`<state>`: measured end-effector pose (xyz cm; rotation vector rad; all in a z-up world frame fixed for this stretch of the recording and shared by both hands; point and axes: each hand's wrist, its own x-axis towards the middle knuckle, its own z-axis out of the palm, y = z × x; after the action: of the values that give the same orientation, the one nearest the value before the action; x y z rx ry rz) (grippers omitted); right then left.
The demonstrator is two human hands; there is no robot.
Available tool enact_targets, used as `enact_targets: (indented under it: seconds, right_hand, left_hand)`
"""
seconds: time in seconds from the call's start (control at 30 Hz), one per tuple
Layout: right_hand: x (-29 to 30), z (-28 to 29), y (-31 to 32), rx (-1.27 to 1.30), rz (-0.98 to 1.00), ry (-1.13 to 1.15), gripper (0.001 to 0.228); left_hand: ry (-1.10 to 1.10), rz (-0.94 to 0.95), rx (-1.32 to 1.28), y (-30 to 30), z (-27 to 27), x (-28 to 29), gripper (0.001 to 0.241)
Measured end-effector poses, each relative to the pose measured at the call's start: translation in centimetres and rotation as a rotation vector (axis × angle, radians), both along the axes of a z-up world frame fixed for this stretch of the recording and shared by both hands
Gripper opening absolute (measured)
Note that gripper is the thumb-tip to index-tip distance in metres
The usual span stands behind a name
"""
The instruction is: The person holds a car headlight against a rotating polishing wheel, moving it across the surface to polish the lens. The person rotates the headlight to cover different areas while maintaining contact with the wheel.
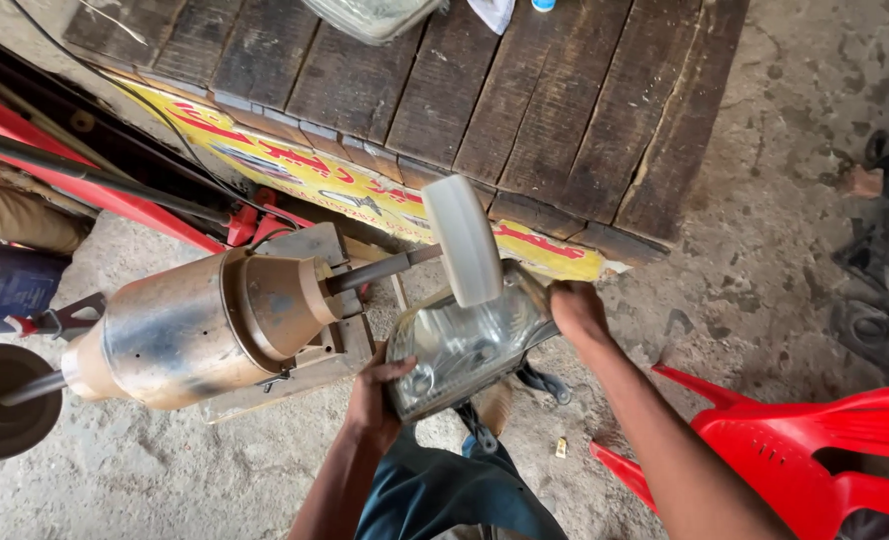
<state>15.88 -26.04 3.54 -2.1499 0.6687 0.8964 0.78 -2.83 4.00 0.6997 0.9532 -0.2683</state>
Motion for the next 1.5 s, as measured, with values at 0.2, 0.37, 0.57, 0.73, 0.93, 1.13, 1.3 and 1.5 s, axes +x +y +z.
enact_targets:
  seconds: [0.2,0.37,0.57,0.73,0.93,1.13,1.3,1.5]
  right_hand:
    - [-2.0,-0.8,0.3,0.179,-0.242,-0.007,0.041]
    - [-5.1,1.1,1.1,0.268,-0.245,0.195,0.075]
    - [-6.4,-2.8,-0.7,0.425,-0.802,0.052,0.038]
    - [-7.2,-2.9,0.4,0.348,-1.052,0.121,0.033]
    - [-6.3,-6.1,-1.5,0.149,-0.978,0.205,0.055]
    - [-4.6,-8.5,-5.6,0.077,-0.752,0.115,0.062]
    - [-6.5,-22.2,-13.1,0.393,-0.473,0.066,0.064]
    - [-3.9,-5.3,-3.5,0.478,-0.18,0.172,0.052]
  left_hand:
    - [0.094,0.139,0.007,-0.4,0.3,-2.2,0.096]
    - [0.071,0.172,0.052,-2.4,2.3,-1.2,0.093]
    - [0.112,0.194,0.041,-5.0,0.7,-1.2,0.097]
    - [0.162,0.216,0.019,-7.3,0.3,-0.8,0.081]
    - [0.245,0.031,0.024,-9.0,2.9,-0.3,0.099]
    - [0.166,-0.325,0.024,-6.3,0.3,-0.1,0.053]
    - [0.102,-0.296,0.185,-3.6,-1.6,2.4,0.098]
    - [0.073,-0.258,-0.125,-2.8,-0.4,4.0,0.079]
